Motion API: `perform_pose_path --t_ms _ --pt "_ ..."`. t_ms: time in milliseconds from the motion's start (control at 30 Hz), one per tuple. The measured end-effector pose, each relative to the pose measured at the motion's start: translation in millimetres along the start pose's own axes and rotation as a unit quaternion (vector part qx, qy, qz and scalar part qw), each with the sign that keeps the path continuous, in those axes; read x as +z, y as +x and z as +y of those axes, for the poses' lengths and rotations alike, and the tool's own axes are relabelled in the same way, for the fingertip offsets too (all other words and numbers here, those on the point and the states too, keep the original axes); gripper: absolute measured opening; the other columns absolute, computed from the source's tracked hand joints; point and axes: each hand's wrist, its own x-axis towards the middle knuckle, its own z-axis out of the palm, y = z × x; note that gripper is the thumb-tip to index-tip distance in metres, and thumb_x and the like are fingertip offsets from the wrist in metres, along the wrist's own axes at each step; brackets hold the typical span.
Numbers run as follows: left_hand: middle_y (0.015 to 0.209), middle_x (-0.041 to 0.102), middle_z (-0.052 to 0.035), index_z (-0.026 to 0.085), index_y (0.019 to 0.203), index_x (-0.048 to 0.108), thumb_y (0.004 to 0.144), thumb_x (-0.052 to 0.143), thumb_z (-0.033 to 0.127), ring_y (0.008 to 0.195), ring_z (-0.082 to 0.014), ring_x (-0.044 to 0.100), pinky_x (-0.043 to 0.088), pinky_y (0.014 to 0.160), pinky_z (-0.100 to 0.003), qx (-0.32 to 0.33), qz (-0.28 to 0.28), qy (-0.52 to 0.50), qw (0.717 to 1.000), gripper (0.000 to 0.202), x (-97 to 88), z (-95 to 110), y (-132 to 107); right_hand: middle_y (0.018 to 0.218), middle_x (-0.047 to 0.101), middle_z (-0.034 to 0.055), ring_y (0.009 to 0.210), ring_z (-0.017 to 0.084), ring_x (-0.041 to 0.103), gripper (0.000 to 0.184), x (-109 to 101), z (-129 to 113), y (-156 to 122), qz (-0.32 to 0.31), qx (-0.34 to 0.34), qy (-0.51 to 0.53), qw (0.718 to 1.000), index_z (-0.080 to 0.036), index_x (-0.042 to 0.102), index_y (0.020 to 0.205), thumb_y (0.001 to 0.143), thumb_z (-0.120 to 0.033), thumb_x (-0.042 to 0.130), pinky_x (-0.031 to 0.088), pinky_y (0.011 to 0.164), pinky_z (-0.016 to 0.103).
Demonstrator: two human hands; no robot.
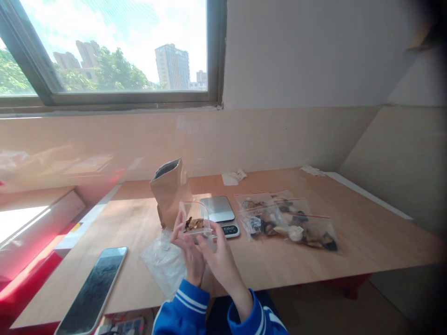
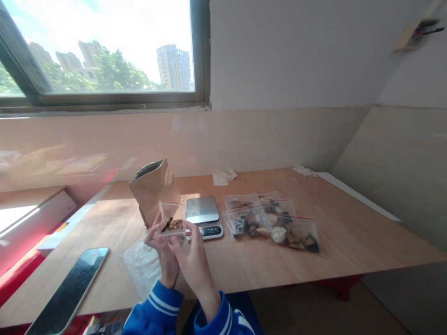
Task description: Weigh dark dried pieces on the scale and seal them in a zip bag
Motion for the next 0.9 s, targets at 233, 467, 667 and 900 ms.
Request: perform_pose_path --t_ms 233,467,667,900 --pt "0.141 0.043 -0.0113 0.022 0.127 0.042 0.092 0.046 0.044 0.132 -0.0216 0.042 0.033 0.109 -0.04 -0.094 0.031 0.019 0.995 0.042 -8.7 20 -3 0.105 0.068 0.0075 0.103 0.022 0.062 0.034 -33 -12 5 0.041 -0.033 0.026 0.998 -0.023 0.064 0.1 0.096 -0.045 0.039 0.047 0.094 0.034" --pt "0.092 0.066 -0.0043 0.016 0.094 0.061 0.083 0.06 0.045 0.082 -0.0161 0.064 0.051 0.076 -0.028 -0.185 -0.071 -0.038 0.979 0.031 -24.3 13 15 0.083 0.069 0.0061 0.075 0.019 0.063 0.042 -47 1 2 0.061 -0.028 0.014 0.998 -0.02 0.065 0.083 0.095 -0.05 0.038 0.05 0.07 0.029" --pt "0.083 0.068 -0.0025 0.017 0.09 0.06 0.086 0.056 0.044 0.072 -0.0134 0.064 0.049 0.069 -0.025 -0.179 -0.111 -0.042 0.977 0.028 -25.0 26 8 0.079 0.067 0.0033 0.071 0.018 0.06 0.041 -56 -4 2 0.1 -0.043 -0.035 0.993 -0.02 0.061 0.079 0.096 -0.048 0.038 0.045 0.067 0.028" --pt "0.084 0.07 -0.0033 0.018 0.095 0.056 0.081 0.062 0.044 0.069 -0.0143 0.064 0.048 0.065 -0.025 -0.23 -0.185 -0.033 0.955 0.03 -28.7 20 1 0.095 0.067 0.0036 0.091 0.021 0.057 0.025 -61 -15 -2 0.089 -0.172 -0.197 0.961 -0.023 0.065 0.102 0.098 -0.033 0.042 0.038 0.088 0.035"
